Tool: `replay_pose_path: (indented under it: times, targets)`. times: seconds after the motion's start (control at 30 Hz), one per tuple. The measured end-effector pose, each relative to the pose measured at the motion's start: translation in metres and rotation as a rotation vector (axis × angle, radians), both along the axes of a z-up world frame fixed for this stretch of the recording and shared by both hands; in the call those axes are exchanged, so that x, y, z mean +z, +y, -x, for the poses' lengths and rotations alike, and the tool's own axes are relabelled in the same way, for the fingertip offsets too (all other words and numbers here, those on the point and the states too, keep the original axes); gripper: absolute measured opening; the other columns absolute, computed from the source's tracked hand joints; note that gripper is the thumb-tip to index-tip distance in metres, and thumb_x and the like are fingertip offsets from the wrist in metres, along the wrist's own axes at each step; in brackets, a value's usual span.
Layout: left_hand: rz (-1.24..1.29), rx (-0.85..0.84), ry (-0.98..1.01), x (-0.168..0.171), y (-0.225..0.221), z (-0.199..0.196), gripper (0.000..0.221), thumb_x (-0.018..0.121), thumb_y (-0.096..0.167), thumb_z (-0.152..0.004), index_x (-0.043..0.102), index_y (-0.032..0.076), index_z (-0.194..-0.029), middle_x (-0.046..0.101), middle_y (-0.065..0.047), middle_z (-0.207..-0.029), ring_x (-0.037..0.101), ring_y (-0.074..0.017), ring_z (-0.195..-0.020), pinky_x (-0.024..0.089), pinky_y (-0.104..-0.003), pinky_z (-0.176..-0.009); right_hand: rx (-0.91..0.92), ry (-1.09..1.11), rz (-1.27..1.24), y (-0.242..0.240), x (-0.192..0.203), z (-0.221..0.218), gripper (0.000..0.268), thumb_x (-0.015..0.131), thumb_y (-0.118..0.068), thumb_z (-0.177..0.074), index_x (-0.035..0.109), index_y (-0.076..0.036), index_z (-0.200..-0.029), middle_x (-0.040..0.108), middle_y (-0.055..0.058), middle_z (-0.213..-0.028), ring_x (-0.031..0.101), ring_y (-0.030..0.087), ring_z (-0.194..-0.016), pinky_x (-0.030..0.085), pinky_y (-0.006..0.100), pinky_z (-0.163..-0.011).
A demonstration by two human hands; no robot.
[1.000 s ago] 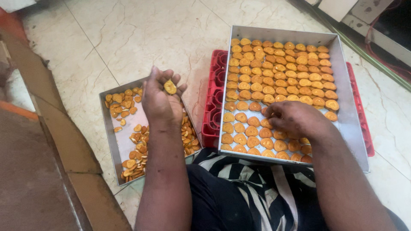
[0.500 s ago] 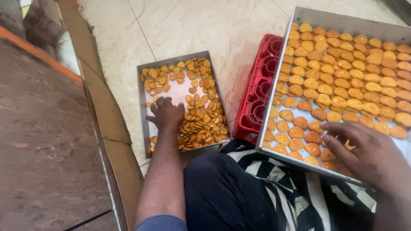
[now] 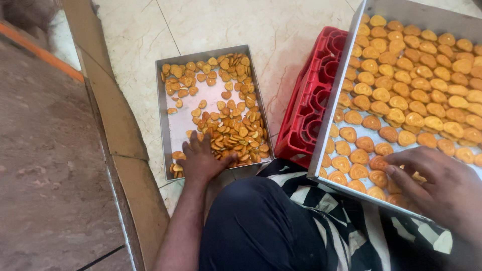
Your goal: The person picks up heart-shaped biscuits from a smaller tray and arranges them into neat rows in a larger rectangular tray.
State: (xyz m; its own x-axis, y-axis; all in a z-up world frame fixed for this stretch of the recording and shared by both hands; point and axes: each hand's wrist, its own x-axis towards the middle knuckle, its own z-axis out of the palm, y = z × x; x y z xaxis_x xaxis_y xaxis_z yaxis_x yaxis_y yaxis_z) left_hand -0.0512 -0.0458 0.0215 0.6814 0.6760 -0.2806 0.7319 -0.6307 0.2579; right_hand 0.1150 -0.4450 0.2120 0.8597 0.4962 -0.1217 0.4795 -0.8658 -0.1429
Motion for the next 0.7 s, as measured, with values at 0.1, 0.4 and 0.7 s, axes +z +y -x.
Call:
replay_pose_path:
  times: [0.1,0.4,0.7]
  targets:
    - [0.009,-0.084,-0.033,0.004,-0.019,-0.006,0.117,0.071,0.087,-0.062,0.035,0.026,-0.156,0.017,-0.015,-0.164,0.018,-0.0461,-0.149,0.026,-0.081,-0.102,0.035,-0.012,-0.023,0.001,-0.001,-0.001,0.026,0.069,-0.033,-0.091,0.079,-0.019,-0.111,0.075,0.001,-0.096,0.074,0.015,-0.084,0.059,0.032,-0.076]
    - [-0.171,-0.134,-0.239,-0.056,0.038,-0.069,0.082,0.072,0.059,-0.086,0.046,0.020,-0.153,0.030,-0.016,-0.165,0.029,-0.0429,-0.150,0.037,-0.068,-0.109,0.004,-0.043,-0.066,-0.003,0.003,0.005,0.027,0.068,-0.035,-0.094,0.079,-0.015,-0.109,0.075,0.003,-0.098,0.074,0.018,-0.082,0.060,0.032,-0.071]
    - [-0.230,-0.302,-0.068,-0.033,0.023,-0.078,0.064,0.070,0.058,-0.086,0.059,0.018,-0.134,0.039,-0.018,-0.157,0.046,-0.0386,-0.132,0.047,-0.062,-0.095,0.004,-0.059,-0.013,0.007,0.010,0.006,0.026,0.074,-0.038,-0.093,0.079,-0.015,-0.104,0.075,0.003,-0.096,0.073,0.021,-0.083,0.059,0.036,-0.074]
